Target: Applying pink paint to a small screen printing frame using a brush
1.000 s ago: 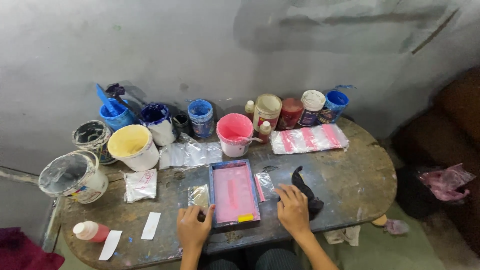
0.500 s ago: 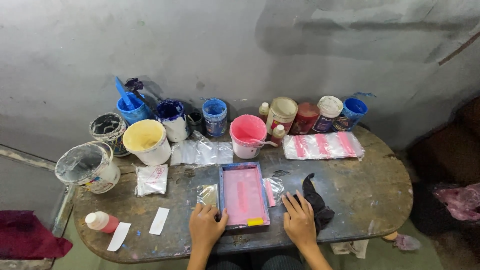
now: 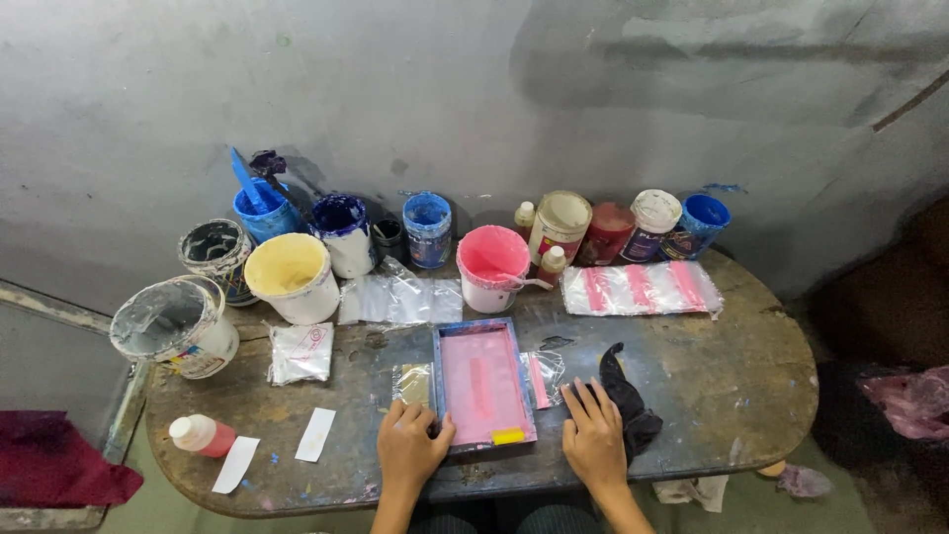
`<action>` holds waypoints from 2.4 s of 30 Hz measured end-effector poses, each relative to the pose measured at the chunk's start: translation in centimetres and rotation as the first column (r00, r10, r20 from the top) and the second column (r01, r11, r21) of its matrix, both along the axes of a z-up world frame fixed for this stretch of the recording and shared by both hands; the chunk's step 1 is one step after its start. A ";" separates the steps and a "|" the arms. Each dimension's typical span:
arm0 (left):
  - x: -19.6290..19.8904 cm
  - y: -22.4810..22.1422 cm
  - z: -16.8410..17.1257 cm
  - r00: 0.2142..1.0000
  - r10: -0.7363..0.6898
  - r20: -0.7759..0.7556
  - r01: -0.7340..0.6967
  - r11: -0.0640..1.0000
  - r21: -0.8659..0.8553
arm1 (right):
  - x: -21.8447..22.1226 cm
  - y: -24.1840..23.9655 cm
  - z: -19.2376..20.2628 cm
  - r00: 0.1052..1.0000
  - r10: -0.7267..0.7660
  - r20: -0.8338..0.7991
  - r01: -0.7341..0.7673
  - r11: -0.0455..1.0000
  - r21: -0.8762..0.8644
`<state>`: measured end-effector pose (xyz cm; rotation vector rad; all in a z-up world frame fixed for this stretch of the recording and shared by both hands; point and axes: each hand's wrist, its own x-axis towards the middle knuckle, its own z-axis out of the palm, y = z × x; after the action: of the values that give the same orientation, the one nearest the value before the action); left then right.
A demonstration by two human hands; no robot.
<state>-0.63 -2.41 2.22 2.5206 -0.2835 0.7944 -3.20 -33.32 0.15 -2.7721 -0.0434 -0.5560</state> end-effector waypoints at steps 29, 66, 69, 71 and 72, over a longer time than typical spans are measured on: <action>-0.8 1.2 1.8 0.940 -0.149 -0.307 0.179 0.981 0.073 | 5.8 4.0 13.9 0.989 0.040 0.142 -0.106 0.865 0.491; -1.0 1.2 2.6 0.949 -0.207 -0.238 0.214 0.977 0.003 | -3.8 2.8 15.0 0.933 0.163 0.320 -0.317 0.793 0.520; -1.0 1.2 2.2 0.948 -0.194 -0.251 0.204 0.979 0.017 | -4.6 4.2 15.9 0.941 0.120 0.316 -0.289 0.770 0.568; -1.0 1.2 2.2 0.948 -0.190 -0.254 0.202 0.979 0.024 | -4.7 4.4 15.7 0.950 0.123 0.288 -0.274 0.771 0.575; -1.0 1.2 2.2 0.948 -0.188 -0.257 0.203 0.979 0.030 | -4.9 4.5 15.7 0.958 0.124 0.259 -0.257 0.773 0.581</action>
<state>-1.67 -1.24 4.39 2.5605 -0.4649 0.3865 -8.06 -28.77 15.81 -2.0390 -0.1627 -0.6619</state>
